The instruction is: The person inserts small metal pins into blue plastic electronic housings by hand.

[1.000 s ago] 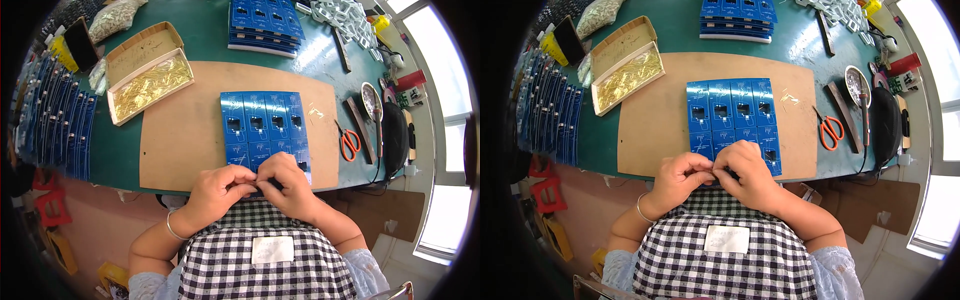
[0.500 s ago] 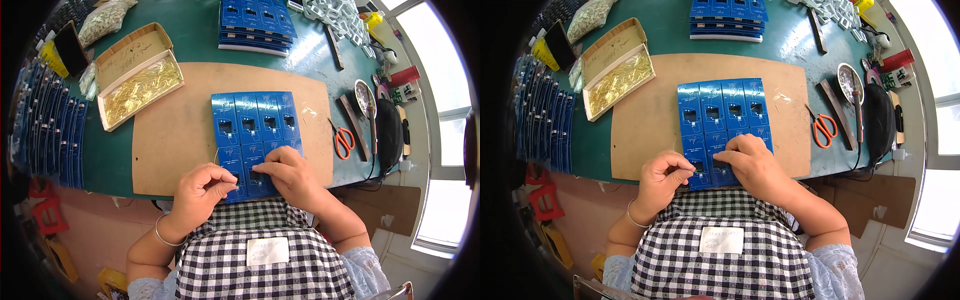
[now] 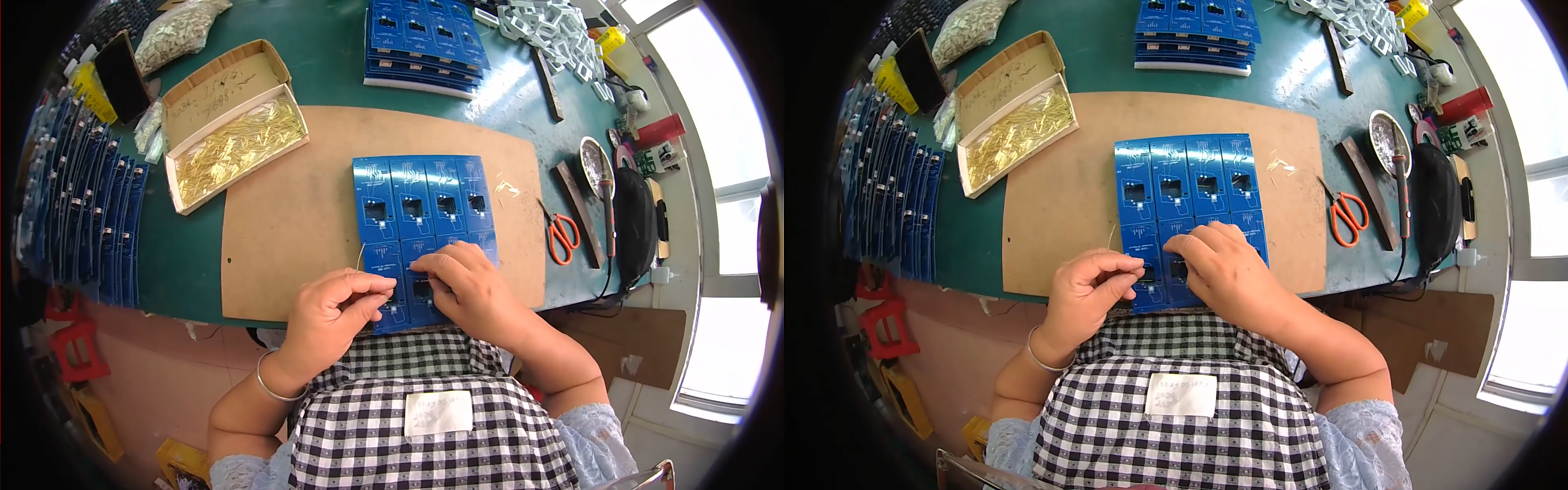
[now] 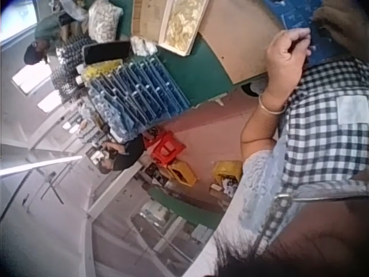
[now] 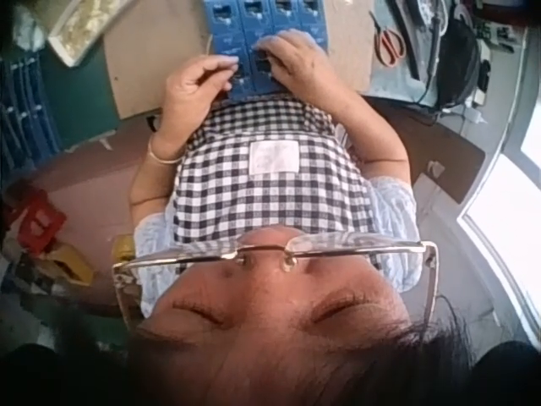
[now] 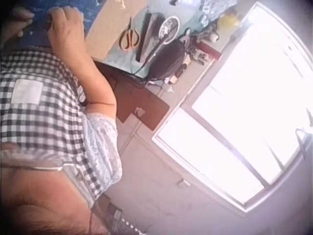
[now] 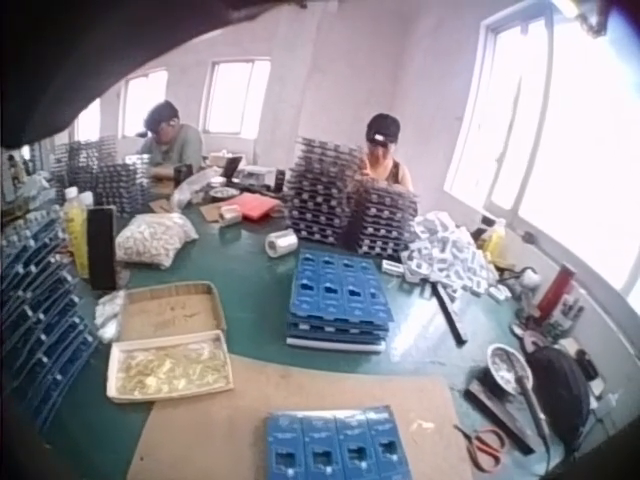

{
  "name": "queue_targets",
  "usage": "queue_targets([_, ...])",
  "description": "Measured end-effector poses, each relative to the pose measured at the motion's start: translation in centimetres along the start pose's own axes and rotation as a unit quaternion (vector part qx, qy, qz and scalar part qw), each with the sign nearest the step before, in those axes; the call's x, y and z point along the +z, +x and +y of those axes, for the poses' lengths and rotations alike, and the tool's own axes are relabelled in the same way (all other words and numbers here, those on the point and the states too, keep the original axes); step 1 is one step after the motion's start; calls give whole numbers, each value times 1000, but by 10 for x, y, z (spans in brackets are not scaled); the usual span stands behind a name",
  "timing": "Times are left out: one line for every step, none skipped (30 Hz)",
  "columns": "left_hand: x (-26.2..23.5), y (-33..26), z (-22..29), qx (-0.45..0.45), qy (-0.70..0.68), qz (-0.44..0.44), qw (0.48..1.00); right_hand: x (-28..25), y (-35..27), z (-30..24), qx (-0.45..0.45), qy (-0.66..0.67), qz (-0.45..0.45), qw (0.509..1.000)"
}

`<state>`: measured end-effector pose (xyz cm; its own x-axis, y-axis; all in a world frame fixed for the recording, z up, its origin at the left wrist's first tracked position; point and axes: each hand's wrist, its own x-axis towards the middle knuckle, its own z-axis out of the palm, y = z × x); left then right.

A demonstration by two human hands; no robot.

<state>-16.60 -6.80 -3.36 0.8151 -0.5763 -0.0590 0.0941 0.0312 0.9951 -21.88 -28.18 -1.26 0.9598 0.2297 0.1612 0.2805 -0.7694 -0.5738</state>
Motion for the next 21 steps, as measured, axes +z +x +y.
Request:
queue_targets([0, 0, 0, 1, 2, 2, 1000, -1, 1, -1, -8, -16, -11, 1000])
queue_targets([-1, 1, -2, -1, 4, 5, 1000, -2, 2, -2, -16, -31, -21, 999])
queue_targets([-2, -1, -5, -22, -22, 7, 999, -4, 4, -4, -21, -24, -24, 999])
queue_targets([-3, -2, -7, -44, -49, 11, 998, -7, 7, -7, -50, -53, -39, 997])
queue_targets([-3, -1, -7, -48, -44, 20, 998, -9, 10, -9, -80, -83, -53, 992])
queue_targets([-4, 1, -6, -49, -102, 22, 993, -10, 12, -11, -87, -73, -55, 992])
queue_targets([-7, 3, -6, -49, -159, 26, 986, -12, 13, -11, -82, -77, -57, 992])
queue_targets([-10, 3, -6, -56, -159, 23, 985, -11, 14, -11, -77, -82, -58, 992])
queue_targets([-11, 5, -6, -57, -156, 29, 986, -11, 13, -8, -82, -77, -59, 992])
queue_targets([-12, 6, -6, -48, -174, 33, 983, -9, 10, -4, -70, -57, -32, 995])
queue_targets([-12, 6, -5, -39, -192, 36, 980, -7, 8, -1, -56, -38, -4, 998])
queue_targets([-12, 6, -4, -35, -190, 38, 980, -8, 5, 3, -38, -22, -3, 999])
queue_targets([-10, 5, -3, -36, -169, 37, 984, -6, 2, 5, -42, -23, -1, 999])
queue_targets([-9, 4, -2, -35, -148, 36, 988, -5, -2, 5, -59, -53, 2, 997])
queue_targets([-7, 3, -3, -28, -146, 33, 988, -4, -6, 6, -76, -85, 8, 993])
queue_targets([-5, 2, -5, -28, -135, 29, 990, -1, -9, 8, -108, -96, 23, 989])
queue_targets([-2, 1, -6, -28, -124, 24, 992, -1, -8, 7, -110, -101, 29, 988])
queue_targets([-2, 0, -6, -44, -118, 13, 992, -1, -8, 5, -116, -131, 45, 983])
queue_targets([-1, 0, -5, -40, -117, 9, 992, -2, -9, 4, -122, -161, 60, 978])
queue_targets([0, 1, -4, -42, -102, 1, 994, 0, -11, 7, -128, -175, 69, 974])
queue_targets([1, 1, -3, -46, -87, -4, 995, 0, -13, 4, -126, -177, 71, 974])
